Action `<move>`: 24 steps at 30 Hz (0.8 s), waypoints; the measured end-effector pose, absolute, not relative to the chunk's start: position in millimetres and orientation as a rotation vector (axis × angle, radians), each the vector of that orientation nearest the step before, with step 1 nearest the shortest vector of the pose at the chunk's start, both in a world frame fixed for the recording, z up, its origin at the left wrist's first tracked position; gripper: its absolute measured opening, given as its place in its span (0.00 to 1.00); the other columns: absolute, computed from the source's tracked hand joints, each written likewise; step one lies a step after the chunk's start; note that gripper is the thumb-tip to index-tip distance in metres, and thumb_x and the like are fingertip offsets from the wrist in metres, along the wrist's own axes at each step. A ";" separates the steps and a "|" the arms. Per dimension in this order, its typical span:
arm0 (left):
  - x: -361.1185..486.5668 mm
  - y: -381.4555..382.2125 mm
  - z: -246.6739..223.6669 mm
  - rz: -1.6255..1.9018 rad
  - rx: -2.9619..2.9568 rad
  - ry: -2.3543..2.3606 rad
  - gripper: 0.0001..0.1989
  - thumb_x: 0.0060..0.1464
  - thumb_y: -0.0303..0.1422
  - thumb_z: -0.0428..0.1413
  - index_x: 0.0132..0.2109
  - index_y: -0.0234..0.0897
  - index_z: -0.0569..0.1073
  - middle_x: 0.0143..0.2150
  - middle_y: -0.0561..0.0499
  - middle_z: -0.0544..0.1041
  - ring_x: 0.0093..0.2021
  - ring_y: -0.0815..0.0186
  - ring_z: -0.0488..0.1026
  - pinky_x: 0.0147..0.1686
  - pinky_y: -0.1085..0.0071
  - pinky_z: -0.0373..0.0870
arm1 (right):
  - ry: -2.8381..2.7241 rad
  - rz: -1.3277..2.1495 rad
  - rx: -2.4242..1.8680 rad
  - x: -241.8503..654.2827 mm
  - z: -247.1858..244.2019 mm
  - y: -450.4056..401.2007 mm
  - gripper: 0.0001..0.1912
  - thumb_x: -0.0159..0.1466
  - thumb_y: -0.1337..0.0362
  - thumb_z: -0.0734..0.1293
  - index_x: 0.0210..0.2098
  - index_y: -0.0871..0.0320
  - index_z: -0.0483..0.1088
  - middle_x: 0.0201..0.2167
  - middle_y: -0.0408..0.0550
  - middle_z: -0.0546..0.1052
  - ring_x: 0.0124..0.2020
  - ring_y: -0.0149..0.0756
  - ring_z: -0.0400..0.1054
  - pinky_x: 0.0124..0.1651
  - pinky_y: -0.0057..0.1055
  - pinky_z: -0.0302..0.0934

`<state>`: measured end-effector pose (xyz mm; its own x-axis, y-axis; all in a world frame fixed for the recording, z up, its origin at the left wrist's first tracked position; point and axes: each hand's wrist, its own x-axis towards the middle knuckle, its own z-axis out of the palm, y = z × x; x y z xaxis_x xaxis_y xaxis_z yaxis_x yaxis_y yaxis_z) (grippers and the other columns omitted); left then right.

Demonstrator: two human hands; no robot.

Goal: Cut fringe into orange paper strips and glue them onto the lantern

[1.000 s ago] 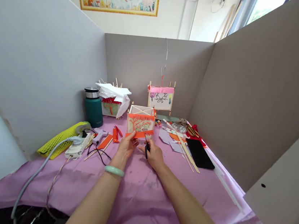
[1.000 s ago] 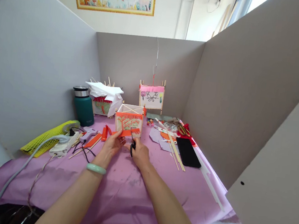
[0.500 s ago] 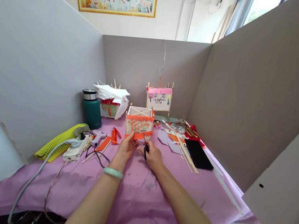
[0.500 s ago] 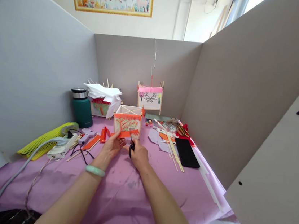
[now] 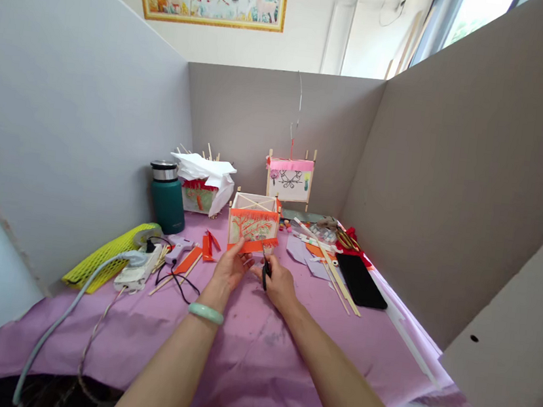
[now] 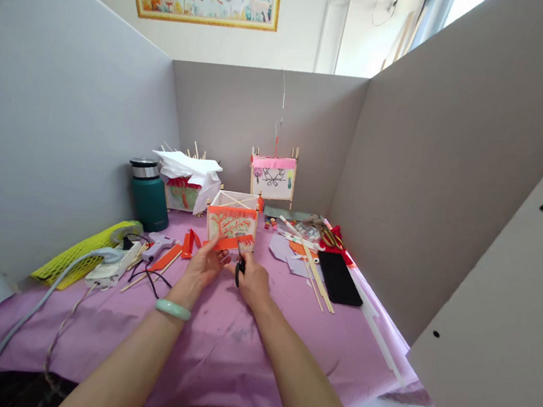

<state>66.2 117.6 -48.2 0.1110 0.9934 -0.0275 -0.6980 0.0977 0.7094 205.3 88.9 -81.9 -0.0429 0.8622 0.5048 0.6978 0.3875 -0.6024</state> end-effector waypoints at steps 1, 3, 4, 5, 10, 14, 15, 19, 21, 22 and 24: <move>66.9 116.4 -48.2 1.338 0.645 0.576 0.14 0.45 0.37 0.66 0.39 0.36 0.76 0.26 0.53 0.74 0.24 0.71 0.70 0.27 0.73 0.68 | -1.778 0.254 -1.363 205.4 -82.0 89.3 0.13 0.64 0.54 0.61 0.44 0.54 0.67 0.29 0.43 0.76 0.29 0.36 0.70 0.30 0.26 0.53; 67.9 113.5 -47.4 1.306 0.693 0.492 0.17 0.44 0.36 0.66 0.42 0.36 0.76 0.28 0.52 0.75 0.27 0.69 0.72 0.28 0.73 0.68 | -1.747 0.282 -1.366 205.9 -81.9 89.8 0.14 0.63 0.53 0.61 0.43 0.54 0.67 0.28 0.43 0.76 0.28 0.36 0.70 0.30 0.26 0.53; 68.1 111.9 -46.5 1.312 0.717 0.443 0.19 0.44 0.36 0.66 0.44 0.36 0.75 0.29 0.51 0.76 0.28 0.68 0.73 0.30 0.72 0.69 | -1.731 0.293 -1.366 206.2 -81.8 90.0 0.14 0.64 0.52 0.61 0.43 0.54 0.67 0.27 0.42 0.75 0.27 0.36 0.70 0.30 0.26 0.53; 68.1 110.4 -45.4 1.328 0.732 0.389 0.20 0.45 0.36 0.66 0.46 0.37 0.75 0.30 0.51 0.76 0.30 0.68 0.73 0.33 0.71 0.70 | -1.717 0.301 -1.365 206.6 -81.7 90.1 0.15 0.64 0.52 0.61 0.43 0.54 0.67 0.26 0.42 0.75 0.27 0.36 0.70 0.30 0.26 0.53; 70.6 107.2 -43.2 1.377 0.778 0.341 0.22 0.42 0.34 0.68 0.46 0.36 0.74 0.32 0.51 0.77 0.31 0.68 0.74 0.36 0.68 0.71 | -1.710 0.322 -1.345 207.6 -81.6 89.7 0.16 0.63 0.50 0.62 0.43 0.54 0.67 0.28 0.43 0.76 0.28 0.37 0.70 0.31 0.27 0.54; 79.8 110.9 -48.8 1.403 0.842 0.484 0.17 0.36 0.32 0.70 0.35 0.32 0.75 0.26 0.52 0.74 0.25 0.69 0.71 0.30 0.71 0.69 | -1.734 0.333 -1.323 208.2 -82.1 89.5 0.17 0.63 0.50 0.62 0.45 0.54 0.67 0.30 0.44 0.77 0.30 0.38 0.71 0.32 0.27 0.55; 82.2 112.3 -50.5 1.414 0.844 0.516 0.17 0.36 0.33 0.70 0.33 0.31 0.74 0.25 0.53 0.74 0.24 0.70 0.71 0.28 0.71 0.68 | -1.739 0.333 -1.323 208.3 -82.2 89.5 0.17 0.63 0.50 0.62 0.45 0.54 0.67 0.30 0.44 0.77 0.30 0.38 0.71 0.32 0.27 0.55; 88.1 116.9 -55.2 1.437 0.852 0.610 0.18 0.38 0.40 0.68 0.29 0.30 0.74 0.21 0.51 0.73 0.22 0.70 0.69 0.24 0.72 0.65 | -1.755 0.355 -1.319 207.7 -80.8 88.5 0.16 0.63 0.50 0.63 0.44 0.54 0.67 0.30 0.44 0.77 0.30 0.37 0.71 0.31 0.27 0.54; 88.9 117.6 -55.8 1.476 0.844 0.639 0.18 0.37 0.41 0.68 0.28 0.31 0.73 0.21 0.52 0.72 0.21 0.70 0.69 0.24 0.72 0.65 | -1.764 0.363 -1.312 206.9 -79.8 87.4 0.16 0.63 0.51 0.63 0.43 0.54 0.67 0.30 0.44 0.77 0.29 0.37 0.70 0.31 0.27 0.54; 89.1 117.5 -55.7 1.502 0.841 0.652 0.18 0.36 0.40 0.68 0.28 0.31 0.73 0.21 0.53 0.72 0.21 0.71 0.68 0.23 0.72 0.65 | -1.770 0.363 -1.310 206.6 -79.5 86.9 0.15 0.63 0.51 0.63 0.43 0.54 0.68 0.30 0.44 0.77 0.29 0.37 0.70 0.31 0.27 0.54; 89.3 116.6 -54.8 1.537 0.852 0.670 0.18 0.34 0.39 0.69 0.28 0.32 0.73 0.21 0.53 0.72 0.20 0.71 0.67 0.23 0.72 0.64 | -1.783 0.358 -1.303 206.3 -79.5 86.2 0.15 0.62 0.52 0.63 0.43 0.54 0.68 0.29 0.43 0.76 0.29 0.37 0.70 0.31 0.27 0.53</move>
<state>89.3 116.6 -54.8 -0.0371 0.9889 0.1436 -0.5679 -0.1391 0.8112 206.3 86.2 -79.5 -0.0698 0.8770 0.4754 0.6252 0.4098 -0.6642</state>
